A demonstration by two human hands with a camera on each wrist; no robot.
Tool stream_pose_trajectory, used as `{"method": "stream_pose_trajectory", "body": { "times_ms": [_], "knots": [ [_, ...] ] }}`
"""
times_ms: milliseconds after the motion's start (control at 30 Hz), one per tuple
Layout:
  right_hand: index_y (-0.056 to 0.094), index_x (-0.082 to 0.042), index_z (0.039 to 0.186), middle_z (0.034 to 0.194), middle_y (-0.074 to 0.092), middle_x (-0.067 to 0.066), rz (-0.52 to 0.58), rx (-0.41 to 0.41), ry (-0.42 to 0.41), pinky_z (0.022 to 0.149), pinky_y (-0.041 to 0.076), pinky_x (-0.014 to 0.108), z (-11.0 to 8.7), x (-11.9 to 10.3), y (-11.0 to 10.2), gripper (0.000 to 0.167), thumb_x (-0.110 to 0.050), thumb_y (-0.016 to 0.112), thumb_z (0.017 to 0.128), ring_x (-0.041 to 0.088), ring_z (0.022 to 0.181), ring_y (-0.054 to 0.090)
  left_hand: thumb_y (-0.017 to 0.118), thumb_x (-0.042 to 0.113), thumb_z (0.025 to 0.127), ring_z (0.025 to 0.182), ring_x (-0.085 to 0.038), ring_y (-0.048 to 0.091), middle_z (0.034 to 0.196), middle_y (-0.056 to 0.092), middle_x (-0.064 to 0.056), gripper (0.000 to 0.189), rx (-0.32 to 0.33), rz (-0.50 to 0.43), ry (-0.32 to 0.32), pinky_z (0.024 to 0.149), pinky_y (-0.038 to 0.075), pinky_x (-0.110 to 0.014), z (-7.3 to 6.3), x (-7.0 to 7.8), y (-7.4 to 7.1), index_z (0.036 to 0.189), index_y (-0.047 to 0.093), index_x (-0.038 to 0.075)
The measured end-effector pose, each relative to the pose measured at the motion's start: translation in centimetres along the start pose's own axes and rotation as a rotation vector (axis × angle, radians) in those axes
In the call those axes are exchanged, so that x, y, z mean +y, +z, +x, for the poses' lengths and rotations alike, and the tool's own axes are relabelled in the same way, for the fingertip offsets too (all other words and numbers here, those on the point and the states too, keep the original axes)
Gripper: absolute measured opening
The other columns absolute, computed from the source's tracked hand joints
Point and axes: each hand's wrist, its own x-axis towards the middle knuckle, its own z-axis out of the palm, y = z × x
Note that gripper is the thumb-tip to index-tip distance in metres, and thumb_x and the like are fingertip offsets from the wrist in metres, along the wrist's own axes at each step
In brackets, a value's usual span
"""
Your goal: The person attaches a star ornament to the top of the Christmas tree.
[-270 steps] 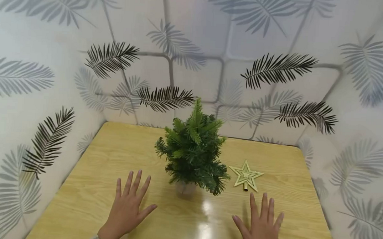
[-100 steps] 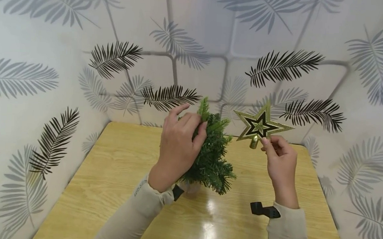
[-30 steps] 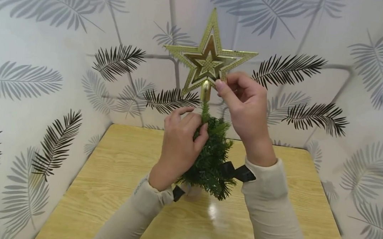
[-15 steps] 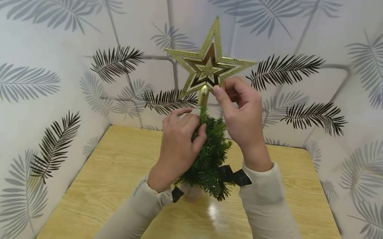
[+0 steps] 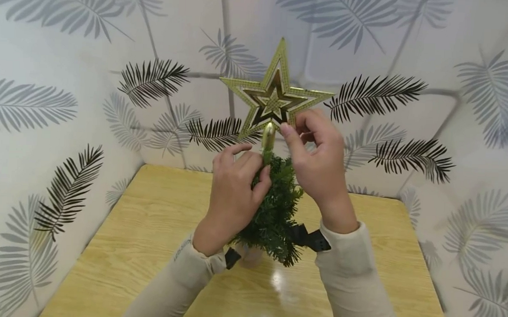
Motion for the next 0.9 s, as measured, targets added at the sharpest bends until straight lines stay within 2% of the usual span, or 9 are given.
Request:
{"method": "stream_pose_trajectory", "body": {
  "times_ms": [167,367,600,900],
  "knots": [
    [0.054,0.011,0.082,0.083,0.051,0.0,-0.02,-0.014,0.032,0.076,0.047,0.028,-0.47,0.07,0.06,0.018,0.008,0.063,0.097,0.018,0.077,0.051,0.067,0.016,0.096,0.12,-0.028,0.06,0.09,0.075,-0.002,0.017,-0.002,0.003,-0.013,0.11,0.038,-0.051,-0.14,0.01,0.28,0.081,0.06,0.011],
    [0.056,0.008,0.08,0.083,0.055,-0.002,-0.107,-0.029,0.033,0.077,0.049,0.027,-0.59,0.09,-0.31,0.018,0.009,0.066,0.094,0.016,0.079,0.055,0.067,0.016,0.096,0.121,-0.027,0.059,0.089,0.074,-0.001,0.017,-0.009,0.006,-0.013,0.111,0.038,-0.052,-0.19,0.16,0.53,0.081,0.06,0.012],
    [0.058,0.005,0.079,0.082,0.059,0.006,-0.21,-0.06,0.021,0.076,0.05,0.025,-0.38,-0.03,-0.65,0.019,0.007,0.068,0.095,0.014,0.078,0.056,0.066,0.015,0.096,0.119,-0.027,0.059,0.086,0.072,-0.001,0.018,0.003,0.015,-0.005,0.111,0.038,-0.052,-0.06,0.25,0.7,0.08,0.058,0.011],
    [0.06,0.004,0.08,0.083,0.063,0.009,-0.229,-0.063,0.028,0.075,0.05,0.027,-0.82,-0.46,-0.75,0.018,0.006,0.067,0.096,0.013,0.081,0.058,0.066,0.015,0.095,0.116,-0.027,0.06,0.085,0.072,0.0,0.018,0.002,0.013,0.007,0.113,0.035,-0.053,-0.09,0.21,0.41,0.08,0.058,0.012]
  ]
}}
